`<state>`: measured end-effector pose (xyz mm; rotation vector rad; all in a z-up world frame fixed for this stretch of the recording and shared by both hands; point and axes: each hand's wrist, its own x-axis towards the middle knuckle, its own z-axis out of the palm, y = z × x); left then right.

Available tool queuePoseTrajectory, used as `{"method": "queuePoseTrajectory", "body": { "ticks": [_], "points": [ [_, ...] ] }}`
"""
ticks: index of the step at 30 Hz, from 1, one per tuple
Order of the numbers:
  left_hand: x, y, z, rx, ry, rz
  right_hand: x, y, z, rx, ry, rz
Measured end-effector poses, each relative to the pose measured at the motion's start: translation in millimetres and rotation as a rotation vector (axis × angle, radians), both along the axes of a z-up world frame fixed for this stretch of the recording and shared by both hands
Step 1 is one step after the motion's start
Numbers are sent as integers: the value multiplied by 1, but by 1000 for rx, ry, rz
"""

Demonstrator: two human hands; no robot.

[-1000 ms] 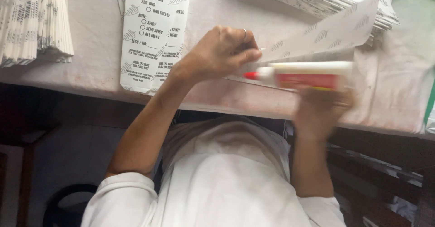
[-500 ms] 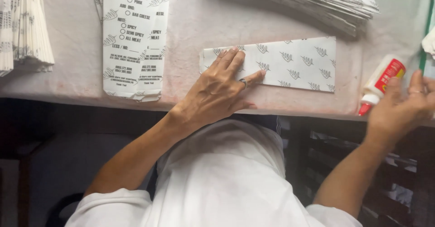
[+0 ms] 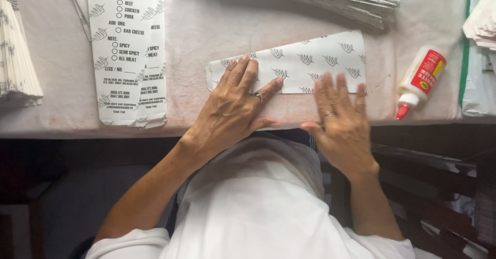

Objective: Folding and gluing pre-printed paper sheets to create food packaging.

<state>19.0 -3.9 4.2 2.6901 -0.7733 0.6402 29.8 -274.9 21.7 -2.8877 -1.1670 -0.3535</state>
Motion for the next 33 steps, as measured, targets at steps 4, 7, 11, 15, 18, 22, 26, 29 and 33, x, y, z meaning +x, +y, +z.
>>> {"method": "queuePoseTrajectory", "body": {
  "ticks": [4,7,11,15,18,22,26,29,33],
  "points": [
    [-2,0,-1,7,43,1,7,-17,6,73,-109,-139],
    [-3,-1,1,-3,38,-12,8,6,11,189,-34,-52],
    [-2,-2,0,-44,22,-7,13,53,16,199,236,203],
    [-3,1,2,-48,89,-37,53,19,10,64,210,102],
    [-2,-6,1,-78,70,-31,76,-4,20,-43,289,-194],
    [7,-44,2,-128,25,105,76,2,27,23,285,-290],
    [39,-96,-1,37,100,150,75,6,28,-33,306,-331],
    [50,-107,-13,64,317,281,73,7,29,-1,299,-323],
    [20,-58,7,104,506,354,72,12,35,-50,355,-393]
  ]
}}
